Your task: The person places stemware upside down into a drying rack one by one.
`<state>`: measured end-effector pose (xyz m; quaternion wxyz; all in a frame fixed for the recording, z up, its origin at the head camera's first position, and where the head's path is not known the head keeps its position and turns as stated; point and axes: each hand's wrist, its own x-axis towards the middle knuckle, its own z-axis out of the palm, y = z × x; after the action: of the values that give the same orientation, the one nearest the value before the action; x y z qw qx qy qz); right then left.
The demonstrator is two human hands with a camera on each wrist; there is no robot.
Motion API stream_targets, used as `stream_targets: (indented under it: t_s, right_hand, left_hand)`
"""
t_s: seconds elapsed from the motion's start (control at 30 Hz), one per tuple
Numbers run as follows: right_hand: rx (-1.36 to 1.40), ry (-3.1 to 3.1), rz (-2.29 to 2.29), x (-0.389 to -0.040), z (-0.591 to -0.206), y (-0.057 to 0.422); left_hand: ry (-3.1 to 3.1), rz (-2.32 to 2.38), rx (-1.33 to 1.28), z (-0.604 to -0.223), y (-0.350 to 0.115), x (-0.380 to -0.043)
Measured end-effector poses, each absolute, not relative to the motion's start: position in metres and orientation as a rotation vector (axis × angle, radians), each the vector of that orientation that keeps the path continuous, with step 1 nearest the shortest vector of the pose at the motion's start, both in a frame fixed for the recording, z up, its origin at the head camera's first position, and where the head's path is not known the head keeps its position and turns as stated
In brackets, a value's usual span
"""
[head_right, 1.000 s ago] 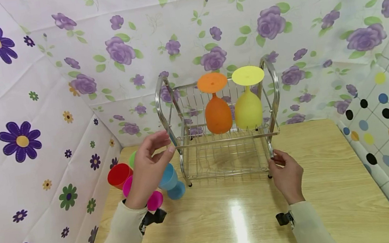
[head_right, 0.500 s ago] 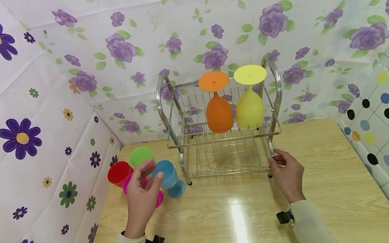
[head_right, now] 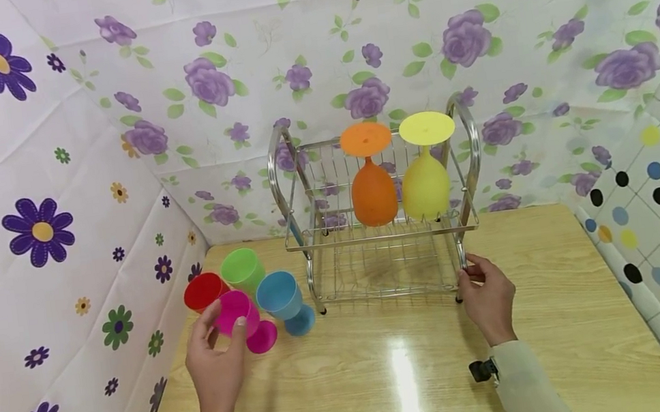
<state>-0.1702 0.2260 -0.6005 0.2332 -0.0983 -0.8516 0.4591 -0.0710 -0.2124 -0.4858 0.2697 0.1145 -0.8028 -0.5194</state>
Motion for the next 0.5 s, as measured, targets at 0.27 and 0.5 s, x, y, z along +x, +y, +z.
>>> stream_targets:
  t_s: [0.27,0.5]
  right_hand:
    - [-0.251,-2.334,1.231,-0.169,-0.600,0.227]
    - [-0.258,-2.351,1.194,-0.170,-0.602,0.225]
  left_hand:
    - [-2.111,-1.367,0.451,-0.505,-0.226,-0.068]
    - [-2.112,-1.426,0.506,-0.530,-0.235,-0.068]
